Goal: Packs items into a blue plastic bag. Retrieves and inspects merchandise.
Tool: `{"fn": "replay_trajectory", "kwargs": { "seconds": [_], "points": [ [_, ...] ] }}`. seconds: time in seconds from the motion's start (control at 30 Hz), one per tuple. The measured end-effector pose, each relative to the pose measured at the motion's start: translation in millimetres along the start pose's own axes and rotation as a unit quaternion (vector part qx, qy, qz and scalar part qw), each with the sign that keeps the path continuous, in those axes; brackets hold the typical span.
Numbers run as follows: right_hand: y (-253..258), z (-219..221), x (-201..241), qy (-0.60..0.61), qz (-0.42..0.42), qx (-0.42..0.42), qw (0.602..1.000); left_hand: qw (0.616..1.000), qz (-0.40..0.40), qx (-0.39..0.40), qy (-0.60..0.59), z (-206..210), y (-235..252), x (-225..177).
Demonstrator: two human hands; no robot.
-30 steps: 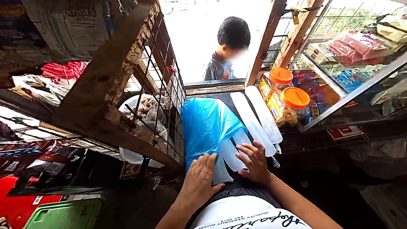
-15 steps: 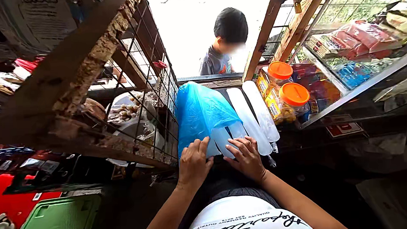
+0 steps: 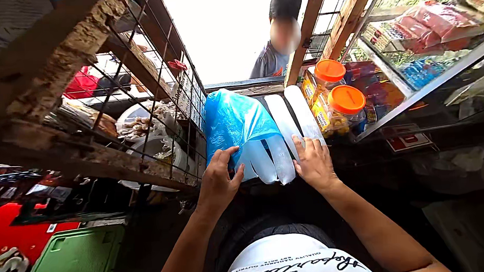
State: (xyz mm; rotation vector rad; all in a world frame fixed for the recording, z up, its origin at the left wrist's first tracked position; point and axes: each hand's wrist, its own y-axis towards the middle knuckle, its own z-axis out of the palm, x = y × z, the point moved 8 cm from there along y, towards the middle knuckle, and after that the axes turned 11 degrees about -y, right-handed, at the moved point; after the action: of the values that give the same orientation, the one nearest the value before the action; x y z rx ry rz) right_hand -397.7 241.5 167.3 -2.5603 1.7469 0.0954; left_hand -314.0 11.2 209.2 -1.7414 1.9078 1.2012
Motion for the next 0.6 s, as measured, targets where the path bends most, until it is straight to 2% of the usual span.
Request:
{"fn": "replay_trajectory", "kwargs": {
  "seconds": [0.1, 0.2, 0.27, 0.33, 0.37, 0.43, 0.5, 0.6],
  "points": [
    [11, -1, -4, 0.016, 0.04, 0.096, 0.994, 0.996, 0.029, -0.012, 0.078, 3, -5, -16],
    [14, -10, -29, 0.178, 0.081, 0.153, 0.969, 0.988, 0.096, -0.019, 0.117, 17, -12, -50],
    [9, -14, -45, 0.34, 0.077, 0.17, 0.921, 0.982, 0.152, -0.001, 0.112, 37, -12, -73],
    [-7, -21, -49, 0.487, 0.06, 0.186, 0.851, 0.976, 0.198, 0.02, 0.093, 58, -5, -96],
    [-19, -26, -51, 0.534, 0.059, 0.191, 0.821, 0.972, 0.216, 0.026, 0.086, 69, 0, -105],
    [-46, -38, -54, 0.578, 0.065, 0.19, 0.791, 0.963, 0.249, 0.029, 0.094, 87, 12, -122],
    [-75, -56, -54, 0.624, 0.048, 0.184, 0.758, 0.947, 0.293, 0.004, 0.129, 98, 20, -140],
    [-107, -82, -59, 0.71, -0.017, 0.165, 0.684, 0.914, 0.372, -0.093, 0.129, 84, 19, -172]
  ]
}}
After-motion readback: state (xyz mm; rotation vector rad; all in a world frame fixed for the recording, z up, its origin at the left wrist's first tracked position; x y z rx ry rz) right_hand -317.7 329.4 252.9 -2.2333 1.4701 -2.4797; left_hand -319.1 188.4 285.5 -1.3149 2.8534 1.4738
